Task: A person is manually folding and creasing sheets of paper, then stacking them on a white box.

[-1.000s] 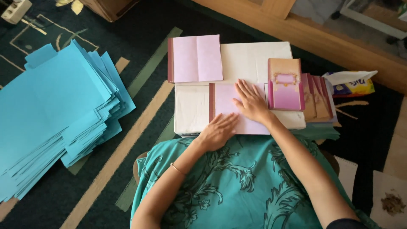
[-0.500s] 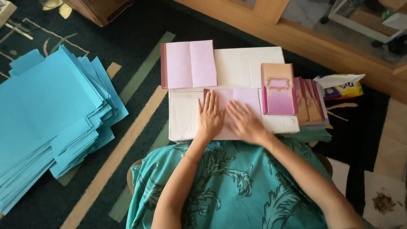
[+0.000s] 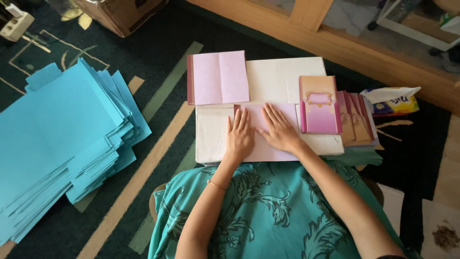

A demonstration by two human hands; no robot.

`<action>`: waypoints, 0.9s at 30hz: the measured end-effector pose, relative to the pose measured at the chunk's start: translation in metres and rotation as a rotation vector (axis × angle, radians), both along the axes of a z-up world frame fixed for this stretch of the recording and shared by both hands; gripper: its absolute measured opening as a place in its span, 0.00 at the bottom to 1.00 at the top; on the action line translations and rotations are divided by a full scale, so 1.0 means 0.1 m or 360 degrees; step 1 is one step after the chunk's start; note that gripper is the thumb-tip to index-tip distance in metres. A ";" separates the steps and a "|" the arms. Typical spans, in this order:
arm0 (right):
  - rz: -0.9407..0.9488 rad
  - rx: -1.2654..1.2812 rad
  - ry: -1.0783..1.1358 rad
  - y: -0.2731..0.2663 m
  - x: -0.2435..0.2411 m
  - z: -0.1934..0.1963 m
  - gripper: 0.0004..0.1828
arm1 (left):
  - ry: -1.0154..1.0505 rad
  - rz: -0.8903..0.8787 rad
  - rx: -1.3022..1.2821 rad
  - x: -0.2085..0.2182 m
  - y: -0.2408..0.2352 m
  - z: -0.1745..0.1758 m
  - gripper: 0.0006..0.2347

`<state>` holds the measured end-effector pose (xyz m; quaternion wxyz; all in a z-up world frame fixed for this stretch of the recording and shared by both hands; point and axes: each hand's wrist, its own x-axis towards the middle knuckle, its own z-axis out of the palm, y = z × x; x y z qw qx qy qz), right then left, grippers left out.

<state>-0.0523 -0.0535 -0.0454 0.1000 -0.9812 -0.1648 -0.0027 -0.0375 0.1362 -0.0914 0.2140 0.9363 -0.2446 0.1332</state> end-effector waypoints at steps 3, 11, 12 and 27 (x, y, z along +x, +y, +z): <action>-0.0090 0.0029 0.0061 -0.01 0.12 -0.02 0.40 | -0.0072 -0.0053 0.0039 -0.09 0.05 0.02 0.24; -0.0188 0.0055 -0.0199 0.03 0.12 -0.17 0.38 | -0.0126 -0.0208 0.0015 -0.42 0.20 0.09 0.24; -0.0203 0.0056 -0.0237 0.05 0.12 -0.19 0.38 | -0.0134 -0.0200 0.0024 -0.44 0.22 0.10 0.24; 0.0252 -0.0028 0.0363 -0.09 -0.67 0.19 0.68 | 0.0343 0.0329 0.0023 -0.35 0.28 0.10 0.31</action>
